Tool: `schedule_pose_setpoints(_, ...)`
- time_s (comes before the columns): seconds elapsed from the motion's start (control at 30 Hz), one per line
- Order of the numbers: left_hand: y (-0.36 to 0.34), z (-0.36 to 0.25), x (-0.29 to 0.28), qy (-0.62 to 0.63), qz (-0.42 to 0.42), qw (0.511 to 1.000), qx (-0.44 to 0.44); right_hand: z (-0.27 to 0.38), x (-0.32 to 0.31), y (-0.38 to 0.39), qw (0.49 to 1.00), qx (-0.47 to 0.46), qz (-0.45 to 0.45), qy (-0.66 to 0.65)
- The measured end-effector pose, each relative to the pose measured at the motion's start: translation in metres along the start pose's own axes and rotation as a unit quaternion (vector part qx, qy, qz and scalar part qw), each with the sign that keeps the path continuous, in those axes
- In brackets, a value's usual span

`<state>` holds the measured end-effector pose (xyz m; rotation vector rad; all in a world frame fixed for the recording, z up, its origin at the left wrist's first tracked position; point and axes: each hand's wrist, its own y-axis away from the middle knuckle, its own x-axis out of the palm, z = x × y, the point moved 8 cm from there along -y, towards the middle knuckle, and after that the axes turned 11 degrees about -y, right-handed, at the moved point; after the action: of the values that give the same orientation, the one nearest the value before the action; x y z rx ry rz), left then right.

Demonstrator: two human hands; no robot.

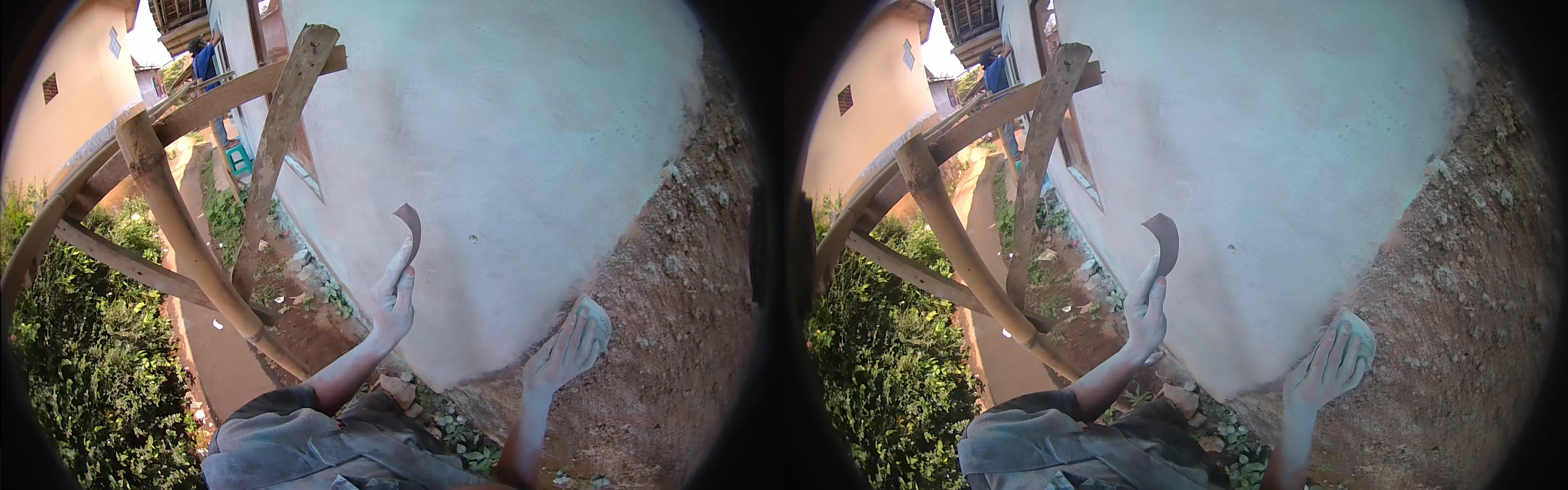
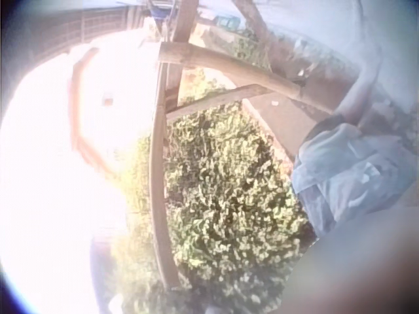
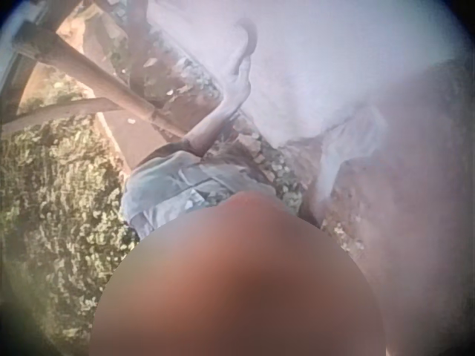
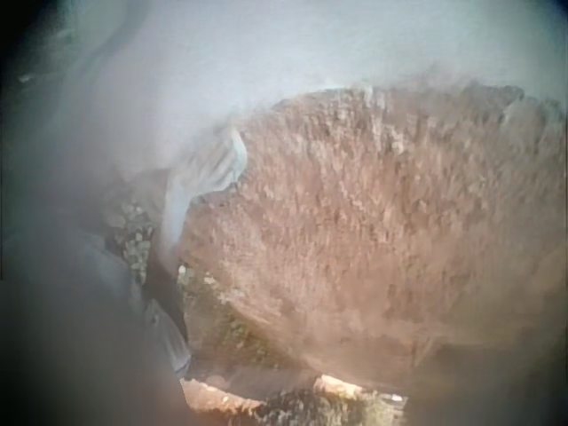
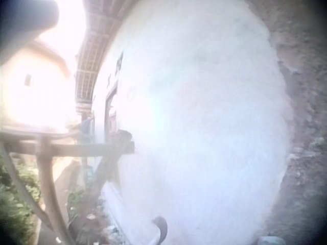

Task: The person smooths a freshly plastered wall using sandpaper. They rub the surface with both hands, moving across different sections to even out the texture. The person occasionally pauses to adjust their grip or reposition the sandpaper.

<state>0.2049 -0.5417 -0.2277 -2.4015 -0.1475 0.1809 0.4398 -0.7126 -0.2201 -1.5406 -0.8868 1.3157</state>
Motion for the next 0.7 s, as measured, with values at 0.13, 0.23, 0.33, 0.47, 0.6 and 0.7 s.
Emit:
schedule_pose_setpoints(0.13, -0.003, -0.007, 0.028, -0.023, 0.035, 0.991, 0.125, 0.005, 0.007, -0.006, 0.999, 0.028, 0.006, 0.015)
schedule_pose_setpoints(0.23, -0.010, -0.018, 0.037, -0.031, 0.027, 0.973, 0.229, 0.011, 0.015, -0.014, 0.999, 0.028, 0.030, 0.023)
schedule_pose_setpoints(0.33, -0.010, -0.021, 0.054, -0.034, 0.031, 0.955, 0.294, 0.011, 0.017, -0.030, 0.998, 0.036, 0.041, 0.044)
schedule_pose_setpoints(0.47, -0.020, -0.017, 0.067, -0.055, 0.083, 0.932, 0.350, 0.016, 0.019, -0.087, 0.996, 0.035, 0.015, 0.080)
schedule_pose_setpoints(0.6, -0.025, -0.017, 0.084, -0.078, 0.125, 0.919, 0.365, 0.022, 0.006, -0.148, 0.993, 0.028, -0.022, 0.114)
schedule_pose_setpoints(0.7, -0.026, -0.010, 0.097, -0.082, 0.161, 0.914, 0.364, 0.026, 0.033, -0.108, 0.995, 0.029, 0.010, 0.092)
